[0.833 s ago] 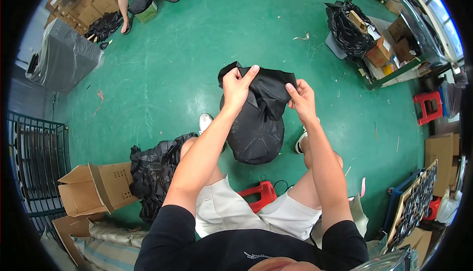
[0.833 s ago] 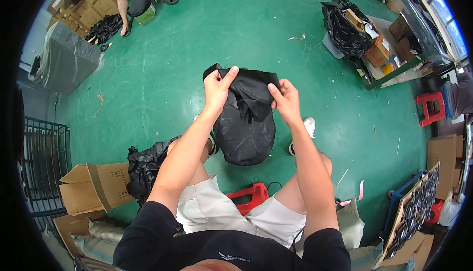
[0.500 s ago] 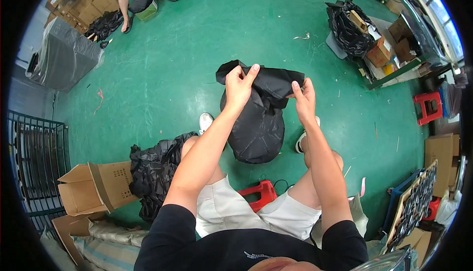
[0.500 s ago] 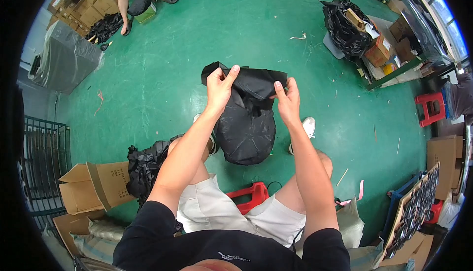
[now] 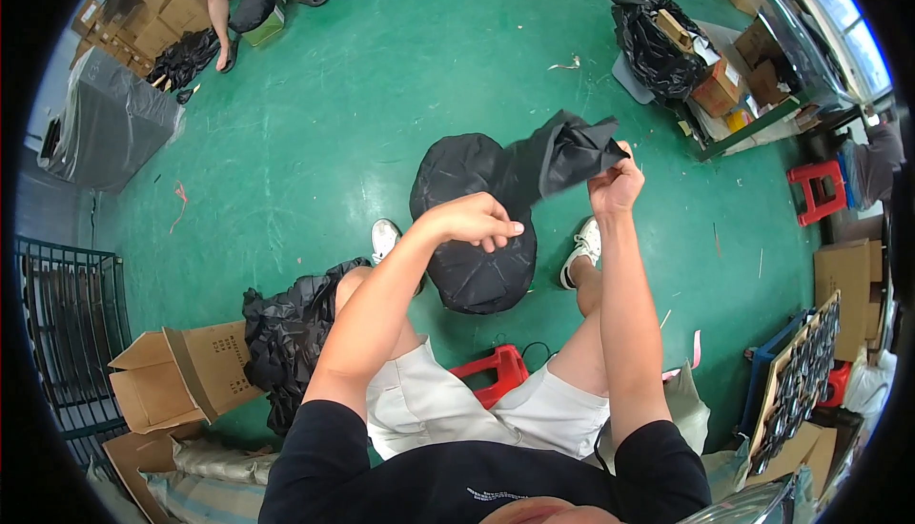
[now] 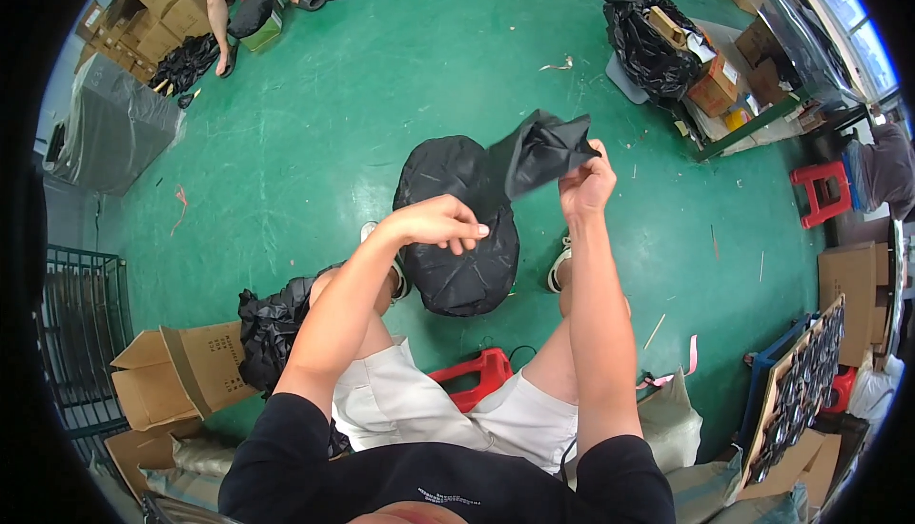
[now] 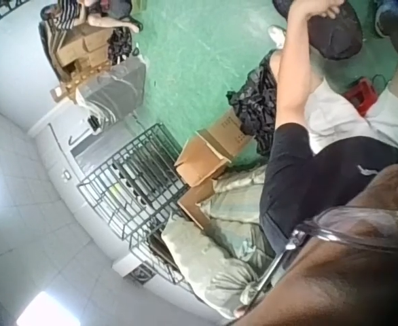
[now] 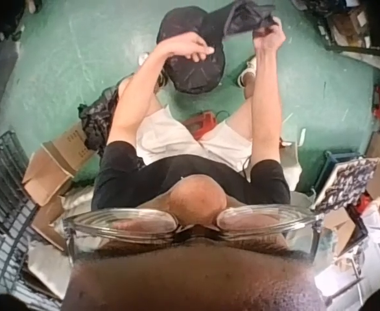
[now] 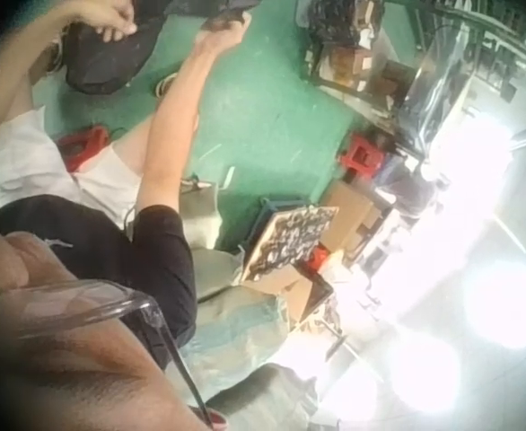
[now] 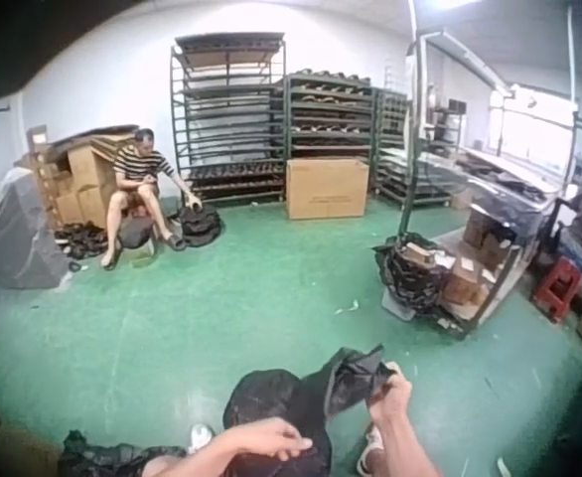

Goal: Inspecting and smoothing out individual black fabric covers or bags.

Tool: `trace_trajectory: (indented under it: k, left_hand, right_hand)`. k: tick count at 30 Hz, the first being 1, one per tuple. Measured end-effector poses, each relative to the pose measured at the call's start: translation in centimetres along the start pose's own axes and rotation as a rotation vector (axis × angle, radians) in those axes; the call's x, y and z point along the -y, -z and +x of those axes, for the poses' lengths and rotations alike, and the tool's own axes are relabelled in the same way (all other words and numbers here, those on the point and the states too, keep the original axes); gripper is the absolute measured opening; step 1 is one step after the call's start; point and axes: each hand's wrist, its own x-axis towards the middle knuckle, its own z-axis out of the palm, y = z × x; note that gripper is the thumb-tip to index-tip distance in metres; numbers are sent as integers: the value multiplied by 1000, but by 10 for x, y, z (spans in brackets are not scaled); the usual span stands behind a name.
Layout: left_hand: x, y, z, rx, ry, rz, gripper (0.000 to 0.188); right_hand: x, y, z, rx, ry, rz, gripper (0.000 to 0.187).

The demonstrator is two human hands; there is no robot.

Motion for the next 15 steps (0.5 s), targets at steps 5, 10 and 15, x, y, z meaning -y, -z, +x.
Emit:
trace_trajectory:
  k: [5, 10, 15]
  left_hand:
    - [17, 21, 9, -663, -278, -160, 42]
    - [15, 36, 8, -909, -414, -150, 47]
    - [32, 50, 26, -667, -437, -338, 65]
  right_hand:
    - [-11, -19, -9, 66, -102, -123, 13]
    - [-25, -25, -14, 200, -335, -152, 9]
    - [-34, -22, -12, 325, -349, 26, 7]
